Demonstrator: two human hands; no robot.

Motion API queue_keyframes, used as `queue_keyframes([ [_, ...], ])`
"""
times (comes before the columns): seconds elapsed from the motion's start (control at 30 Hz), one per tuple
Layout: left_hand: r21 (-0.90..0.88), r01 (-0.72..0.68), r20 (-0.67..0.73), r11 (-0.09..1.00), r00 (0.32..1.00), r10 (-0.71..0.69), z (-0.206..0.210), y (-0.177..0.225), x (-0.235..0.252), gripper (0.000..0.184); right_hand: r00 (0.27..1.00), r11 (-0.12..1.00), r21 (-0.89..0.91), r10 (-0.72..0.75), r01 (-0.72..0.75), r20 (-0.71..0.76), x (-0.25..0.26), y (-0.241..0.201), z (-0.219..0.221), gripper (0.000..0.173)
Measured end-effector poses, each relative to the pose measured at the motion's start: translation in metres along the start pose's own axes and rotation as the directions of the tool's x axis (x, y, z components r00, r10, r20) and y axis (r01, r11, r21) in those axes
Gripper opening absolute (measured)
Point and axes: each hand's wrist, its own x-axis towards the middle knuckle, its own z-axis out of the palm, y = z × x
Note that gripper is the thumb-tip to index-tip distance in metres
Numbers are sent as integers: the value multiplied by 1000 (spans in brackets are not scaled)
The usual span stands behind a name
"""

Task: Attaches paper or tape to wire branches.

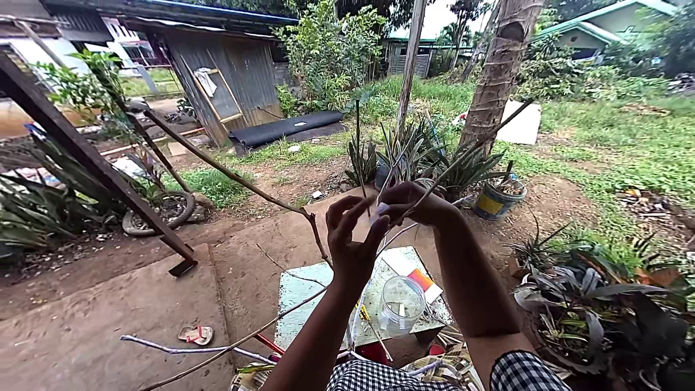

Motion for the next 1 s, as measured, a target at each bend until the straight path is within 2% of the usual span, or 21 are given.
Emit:
queue_keyframes([
  [0.1,2,254,81,967,964,-254,-3,-15,-11,49,993,992,110,-58,69,-103,-6,17,-7,16],
  [0.2,-65,518,172,853,848,-502,-3,-27,-13,47,975,989,36,-132,140,-179,-10,26,-15,26],
  [0.3,-203,589,193,782,807,-558,-2,-34,-13,42,953,976,-203,-128,72,-274,-9,19,-16,44],
  [0.37,-274,614,215,740,789,-575,-1,-37,-11,40,939,894,-448,-135,-22,-316,-7,16,-15,49],
  [0.43,-319,664,228,676,746,-626,1,-37,-7,38,942,793,-610,-205,1,-265,-3,17,-15,57],
  [0.53,-333,759,278,560,646,-711,2,-34,-1,38,927,690,-713,-335,121,-167,8,24,-13,60],
  [0.63,-285,824,363,490,566,-740,1,-29,4,43,927,700,-700,-342,140,-156,17,31,-8,58],
  [0.77,-315,816,442,485,578,-685,-2,-30,5,43,919,825,-534,-339,187,-201,30,53,0,59],
  [0.9,-441,779,306,445,597,-742,2,-26,2,26,913,908,-358,-318,216,-255,35,67,3,58],
  [0.93,-470,738,241,484,634,-734,4,-26,-1,20,898,918,-328,-325,224,-296,34,67,3,59],
  [1.0,-471,598,80,649,761,-643,9,-28,-10,12,835,925,-289,-356,248,-420,28,64,-1,55],
])
